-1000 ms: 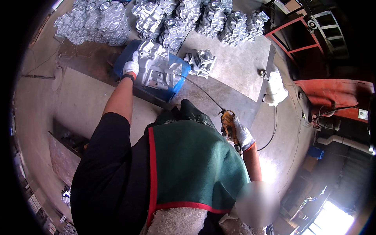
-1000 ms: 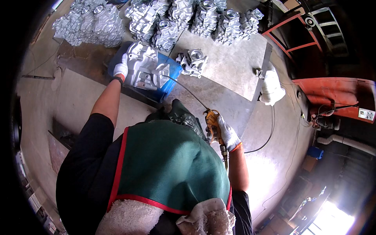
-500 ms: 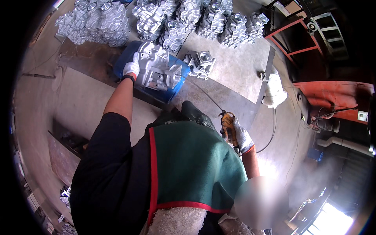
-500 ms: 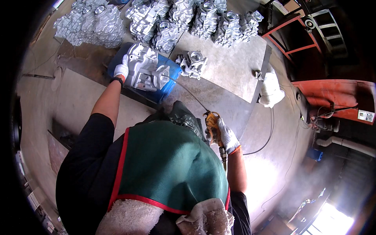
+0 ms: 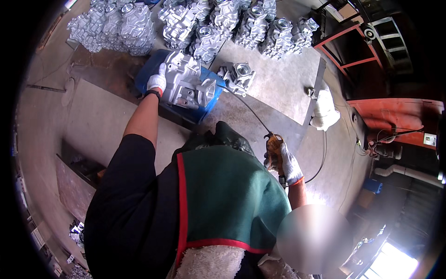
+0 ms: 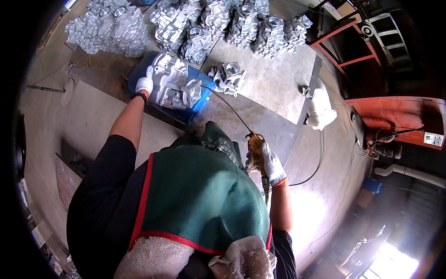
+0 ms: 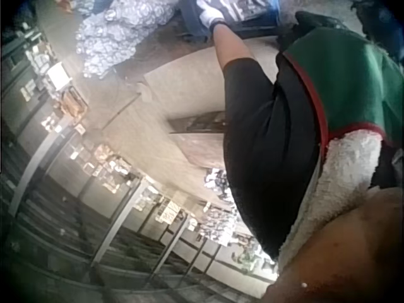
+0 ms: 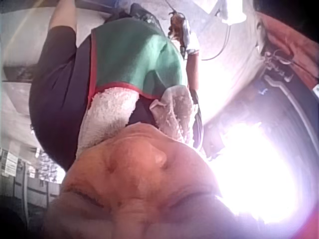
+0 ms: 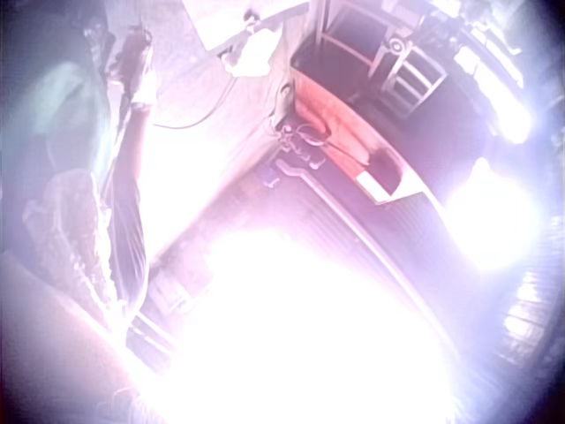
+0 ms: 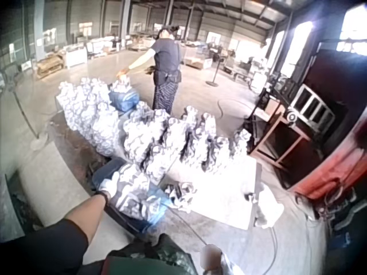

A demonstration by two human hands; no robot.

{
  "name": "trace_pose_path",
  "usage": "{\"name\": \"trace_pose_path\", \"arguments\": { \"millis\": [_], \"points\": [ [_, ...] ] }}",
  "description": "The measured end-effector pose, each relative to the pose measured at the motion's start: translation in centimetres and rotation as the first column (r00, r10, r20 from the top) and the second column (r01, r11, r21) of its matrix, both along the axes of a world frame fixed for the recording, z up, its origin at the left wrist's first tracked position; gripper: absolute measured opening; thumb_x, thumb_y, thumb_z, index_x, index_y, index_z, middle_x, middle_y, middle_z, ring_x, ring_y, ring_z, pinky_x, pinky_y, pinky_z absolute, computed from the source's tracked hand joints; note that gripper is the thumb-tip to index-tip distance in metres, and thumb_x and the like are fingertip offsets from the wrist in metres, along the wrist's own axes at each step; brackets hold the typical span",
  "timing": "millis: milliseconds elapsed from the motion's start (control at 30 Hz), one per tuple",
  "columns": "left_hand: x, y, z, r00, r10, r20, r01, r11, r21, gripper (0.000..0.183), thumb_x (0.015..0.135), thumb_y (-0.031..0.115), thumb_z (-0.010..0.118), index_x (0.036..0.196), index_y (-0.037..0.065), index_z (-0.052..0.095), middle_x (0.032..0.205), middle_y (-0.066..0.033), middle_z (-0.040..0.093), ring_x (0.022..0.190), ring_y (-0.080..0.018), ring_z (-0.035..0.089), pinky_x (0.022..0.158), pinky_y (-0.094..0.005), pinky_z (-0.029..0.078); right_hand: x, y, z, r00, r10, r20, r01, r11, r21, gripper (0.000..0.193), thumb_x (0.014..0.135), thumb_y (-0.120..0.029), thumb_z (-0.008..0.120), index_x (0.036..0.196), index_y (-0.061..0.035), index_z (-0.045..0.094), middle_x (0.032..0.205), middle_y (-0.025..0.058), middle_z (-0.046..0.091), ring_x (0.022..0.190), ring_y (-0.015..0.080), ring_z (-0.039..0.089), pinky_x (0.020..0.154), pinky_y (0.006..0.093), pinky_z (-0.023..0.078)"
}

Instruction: The person cleans metal engine or transmission casings using an air blow gun. They pick up individual casings from a pile, place them on a blue container or a table, blow air into the internal cavities, and move them to a finished stack.

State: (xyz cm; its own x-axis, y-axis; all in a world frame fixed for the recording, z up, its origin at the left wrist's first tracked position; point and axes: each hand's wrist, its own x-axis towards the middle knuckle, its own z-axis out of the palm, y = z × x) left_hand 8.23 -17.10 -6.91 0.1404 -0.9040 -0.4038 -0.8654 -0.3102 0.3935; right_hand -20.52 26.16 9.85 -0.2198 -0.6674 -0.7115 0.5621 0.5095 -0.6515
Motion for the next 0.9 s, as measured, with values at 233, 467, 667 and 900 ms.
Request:
{"name": "trace_pose_path", "arguments": {
  "millis": [233,467,667,900],
  "points": [
    [0.2,-0.5,-1.1,1.0,0.013,-0.008,-0.013,1.0,0.012,0.106,0.078,0.08,0.011,0.104,-0.01,0.06,0.109,-0.0317,0.057,0.112,-0.0399,0.052,0.095,-0.044,0.04,0.4,-0.3,-0.1,0.885,0.212,-0.415,-0.129,0.967,0.219,0.063,0.093,-0.054,0.039,0.094,0.0045,0.062,0.07,0.0085,0.062,0.059,0.0153,0.057,0.055,0.0289,0.047],
    [-0.1,-0.3,-0.9,0.999,-0.007,-0.036,0.007,1.0,0.0,0.105,0.078,0.08,0.013,0.104,-0.011,0.06,0.11,-0.032,0.056,0.112,-0.0406,0.051,0.095,-0.0435,0.04,0.5,0.4,0.0,0.852,0.316,-0.417,-0.193,0.931,0.311,0.064,0.091,-0.056,0.04,0.09,0.0046,0.061,0.066,0.0057,0.059,0.053,0.0129,0.052,0.049,0.0276,0.043],
    [-0.6,0.8,0.7,0.999,0.025,-0.022,-0.026,0.996,-0.087,0.105,0.079,0.079,0.013,0.098,-0.013,0.061,0.101,-0.0325,0.059,0.104,-0.0423,0.055,0.089,-0.0436,0.042,0.1,1.0,-2.7,0.9,0.246,-0.36,-0.152,0.951,0.27,0.063,0.091,-0.058,0.038,0.086,0.0,0.062,0.066,0.0036,0.057,0.053,0.0101,0.047,0.049,0.026,0.039],
    [-0.6,1.0,1.5,0.998,0.046,-0.042,-0.047,0.999,-0.001,0.105,0.079,0.079,0.014,0.113,-0.013,0.054,0.118,-0.0291,0.054,0.115,-0.0396,0.048,0.096,-0.0426,0.038,0.1,-0.8,-5.2,0.953,0.147,-0.265,-0.091,0.973,0.212,0.065,0.09,-0.061,0.032,0.088,-0.004,0.063,0.064,0.0028,0.056,0.051,0.0094,0.046,0.047,0.0252,0.038]
  ]
}}
